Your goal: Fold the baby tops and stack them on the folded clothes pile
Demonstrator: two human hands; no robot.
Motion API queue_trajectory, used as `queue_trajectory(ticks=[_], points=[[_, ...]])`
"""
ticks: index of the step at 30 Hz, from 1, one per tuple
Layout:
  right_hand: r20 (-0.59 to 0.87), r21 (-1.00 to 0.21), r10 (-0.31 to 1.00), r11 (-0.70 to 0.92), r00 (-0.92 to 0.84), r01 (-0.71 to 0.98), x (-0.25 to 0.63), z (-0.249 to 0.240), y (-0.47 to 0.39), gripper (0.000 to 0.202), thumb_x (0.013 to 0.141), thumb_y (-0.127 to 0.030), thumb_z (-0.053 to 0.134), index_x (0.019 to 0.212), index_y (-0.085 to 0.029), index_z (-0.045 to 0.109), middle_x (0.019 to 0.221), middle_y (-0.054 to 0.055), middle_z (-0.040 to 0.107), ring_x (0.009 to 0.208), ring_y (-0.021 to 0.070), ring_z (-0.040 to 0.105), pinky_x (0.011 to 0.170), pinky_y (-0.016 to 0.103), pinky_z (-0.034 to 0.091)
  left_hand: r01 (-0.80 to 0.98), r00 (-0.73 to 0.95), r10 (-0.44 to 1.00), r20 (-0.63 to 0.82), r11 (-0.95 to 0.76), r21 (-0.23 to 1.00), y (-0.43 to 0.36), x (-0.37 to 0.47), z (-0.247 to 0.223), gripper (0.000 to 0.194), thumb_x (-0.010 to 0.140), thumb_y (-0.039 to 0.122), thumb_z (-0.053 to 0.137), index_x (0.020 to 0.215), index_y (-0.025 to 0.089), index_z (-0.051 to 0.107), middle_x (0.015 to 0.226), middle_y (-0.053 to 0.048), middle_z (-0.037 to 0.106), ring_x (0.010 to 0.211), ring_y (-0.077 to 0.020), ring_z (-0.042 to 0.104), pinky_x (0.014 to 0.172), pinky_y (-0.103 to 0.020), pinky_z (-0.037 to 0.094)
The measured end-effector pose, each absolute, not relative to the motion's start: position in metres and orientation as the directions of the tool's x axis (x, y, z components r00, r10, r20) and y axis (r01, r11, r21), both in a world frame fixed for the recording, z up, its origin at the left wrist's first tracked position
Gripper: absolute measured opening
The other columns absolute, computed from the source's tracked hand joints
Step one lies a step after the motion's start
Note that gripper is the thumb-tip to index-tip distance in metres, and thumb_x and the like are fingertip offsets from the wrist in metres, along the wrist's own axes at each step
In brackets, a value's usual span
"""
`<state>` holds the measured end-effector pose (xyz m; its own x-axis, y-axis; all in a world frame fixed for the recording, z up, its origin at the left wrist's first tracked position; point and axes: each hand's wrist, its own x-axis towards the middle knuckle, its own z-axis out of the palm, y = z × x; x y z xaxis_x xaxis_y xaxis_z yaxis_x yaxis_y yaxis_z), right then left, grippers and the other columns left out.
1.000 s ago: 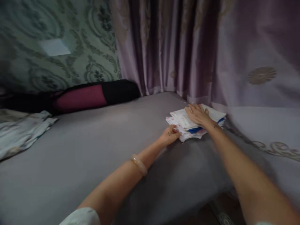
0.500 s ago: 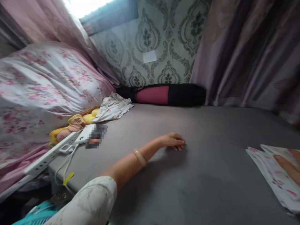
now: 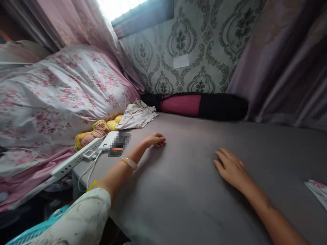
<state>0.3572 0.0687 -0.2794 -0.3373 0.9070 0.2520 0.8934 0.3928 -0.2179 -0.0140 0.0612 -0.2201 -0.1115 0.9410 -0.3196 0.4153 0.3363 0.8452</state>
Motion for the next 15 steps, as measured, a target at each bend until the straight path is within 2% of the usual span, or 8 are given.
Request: queue_trajectory(ticks=[2, 3, 6, 10, 15], points=[[0.231, -0.245, 0.873, 0.479, -0.429, 0.843, 0.321, -0.280, 0.065, 0.060, 0.084, -0.047, 0.030, 0.129, -0.015, 0.056, 0.142, 0.018, 0.048, 0.132, 0.0296, 0.043, 0.109, 0.049, 0.034, 0.450, -0.223, 0.942, -0.249, 0.326, 0.832, 0.061, -0.035, -0.216, 0.010, 0.081, 0.022, 0.062, 0.075, 0.013, 0.063, 0.071, -0.005, 0.068, 0.056, -0.0097, 0.062, 0.057, -0.019, 0.050], [0.221, -0.261, 0.860, 0.507, -0.460, 0.822, 0.304, -0.280, 0.064, 0.059, 0.086, -0.045, 0.030, 0.130, -0.013, 0.055, 0.142, 0.017, 0.047, 0.133, 0.0289, 0.042, 0.110, 0.047, 0.034, 0.462, -0.281, 0.936, -0.210, 0.324, 0.825, 0.062, -0.047, -0.213, 0.010, 0.080, 0.022, 0.062, 0.076, 0.013, 0.063, 0.073, -0.006, 0.068, 0.057, -0.0105, 0.062, 0.058, -0.020, 0.050], [0.200, -0.308, 0.858, 0.513, -0.473, 0.801, 0.257, -0.279, 0.062, 0.056, 0.089, -0.041, 0.032, 0.134, -0.013, 0.051, 0.144, 0.016, 0.046, 0.133, 0.0284, 0.042, 0.107, 0.046, 0.036, 0.499, -0.428, 0.897, -0.111, 0.336, 0.799, 0.069, -0.089, -0.206, 0.010, 0.081, 0.021, 0.059, 0.083, 0.012, 0.063, 0.079, -0.007, 0.069, 0.064, -0.0114, 0.063, 0.061, -0.021, 0.050], [0.155, -0.324, 0.888, 0.460, -0.433, 0.827, 0.215, -0.279, 0.060, 0.060, 0.093, -0.044, 0.029, 0.138, -0.009, 0.046, 0.144, 0.018, 0.044, 0.132, 0.0309, 0.042, 0.107, 0.047, 0.034, 0.567, -0.605, 0.795, 0.030, 0.404, 0.718, 0.081, -0.150, -0.195, 0.020, 0.075, 0.013, 0.058, 0.095, 0.010, 0.063, 0.088, -0.010, 0.069, 0.078, -0.0170, 0.065, 0.067, -0.024, 0.049], [0.205, -0.291, 0.901, 0.428, -0.382, 0.856, 0.204, -0.286, 0.053, 0.059, 0.095, -0.042, 0.022, 0.138, -0.009, 0.046, 0.145, 0.017, 0.044, 0.136, 0.0303, 0.037, 0.112, 0.050, 0.026, 0.633, -0.719, 0.667, 0.195, 0.514, 0.578, 0.084, -0.212, -0.183, 0.030, 0.070, 0.007, 0.055, 0.098, 0.010, 0.064, 0.106, -0.014, 0.068, 0.103, -0.0242, 0.061, 0.085, -0.028, 0.044]])
